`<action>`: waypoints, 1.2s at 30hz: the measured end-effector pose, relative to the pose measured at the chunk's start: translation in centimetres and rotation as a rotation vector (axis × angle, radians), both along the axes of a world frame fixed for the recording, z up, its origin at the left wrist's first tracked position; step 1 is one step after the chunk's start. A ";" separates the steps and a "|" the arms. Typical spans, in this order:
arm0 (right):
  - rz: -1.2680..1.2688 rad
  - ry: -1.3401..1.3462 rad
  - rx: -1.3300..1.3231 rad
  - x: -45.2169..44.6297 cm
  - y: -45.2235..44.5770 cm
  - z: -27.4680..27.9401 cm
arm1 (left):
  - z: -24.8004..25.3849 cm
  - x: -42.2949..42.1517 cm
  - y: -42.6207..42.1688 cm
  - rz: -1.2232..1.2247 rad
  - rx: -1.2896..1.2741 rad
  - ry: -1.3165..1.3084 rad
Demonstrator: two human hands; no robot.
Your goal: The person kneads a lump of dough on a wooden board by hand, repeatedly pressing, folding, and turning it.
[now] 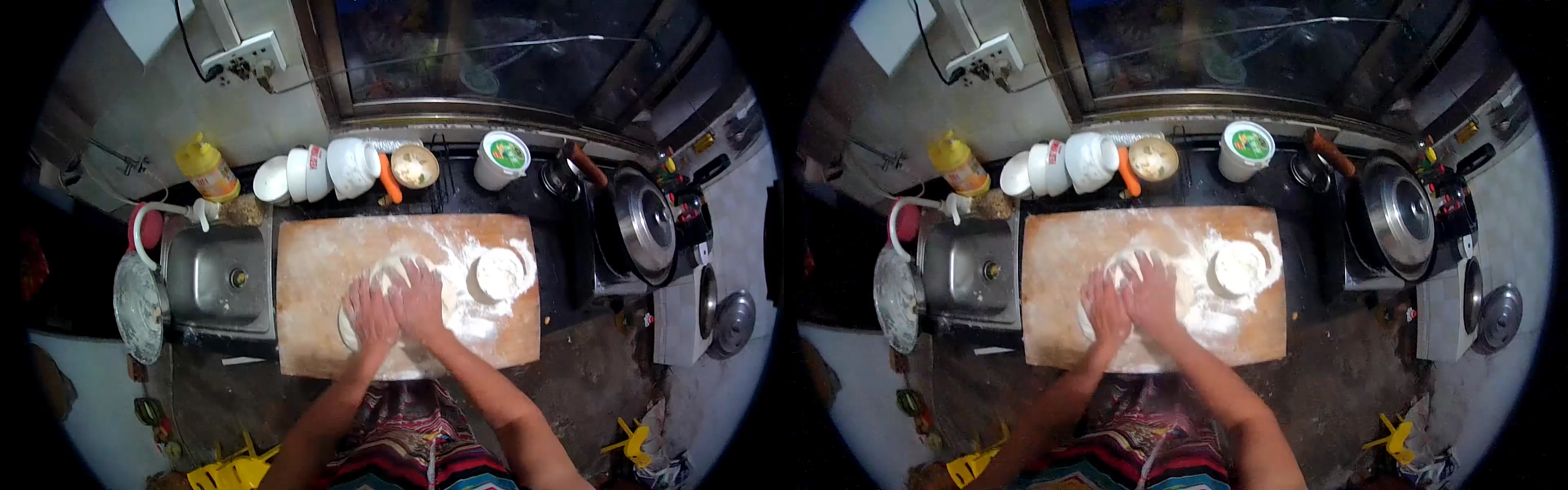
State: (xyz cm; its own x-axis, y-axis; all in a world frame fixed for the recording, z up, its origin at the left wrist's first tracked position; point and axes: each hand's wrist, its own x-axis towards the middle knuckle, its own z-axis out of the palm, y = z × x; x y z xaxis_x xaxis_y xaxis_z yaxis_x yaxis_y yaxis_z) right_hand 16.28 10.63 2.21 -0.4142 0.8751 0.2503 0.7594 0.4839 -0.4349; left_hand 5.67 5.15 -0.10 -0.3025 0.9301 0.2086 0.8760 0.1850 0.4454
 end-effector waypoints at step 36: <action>0.107 0.192 -0.063 5.6 -3.0 2.5 | 2.3 1.5 -2.6 -0.159 0.020 0.104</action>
State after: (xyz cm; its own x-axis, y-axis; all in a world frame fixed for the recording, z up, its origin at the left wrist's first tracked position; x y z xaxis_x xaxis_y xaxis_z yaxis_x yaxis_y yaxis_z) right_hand 21.93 7.61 4.75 -0.4556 0.8450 0.2800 0.6059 0.5248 -0.5979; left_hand 7.16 2.51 2.23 -0.1281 0.9598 0.2496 0.9349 0.0328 0.3535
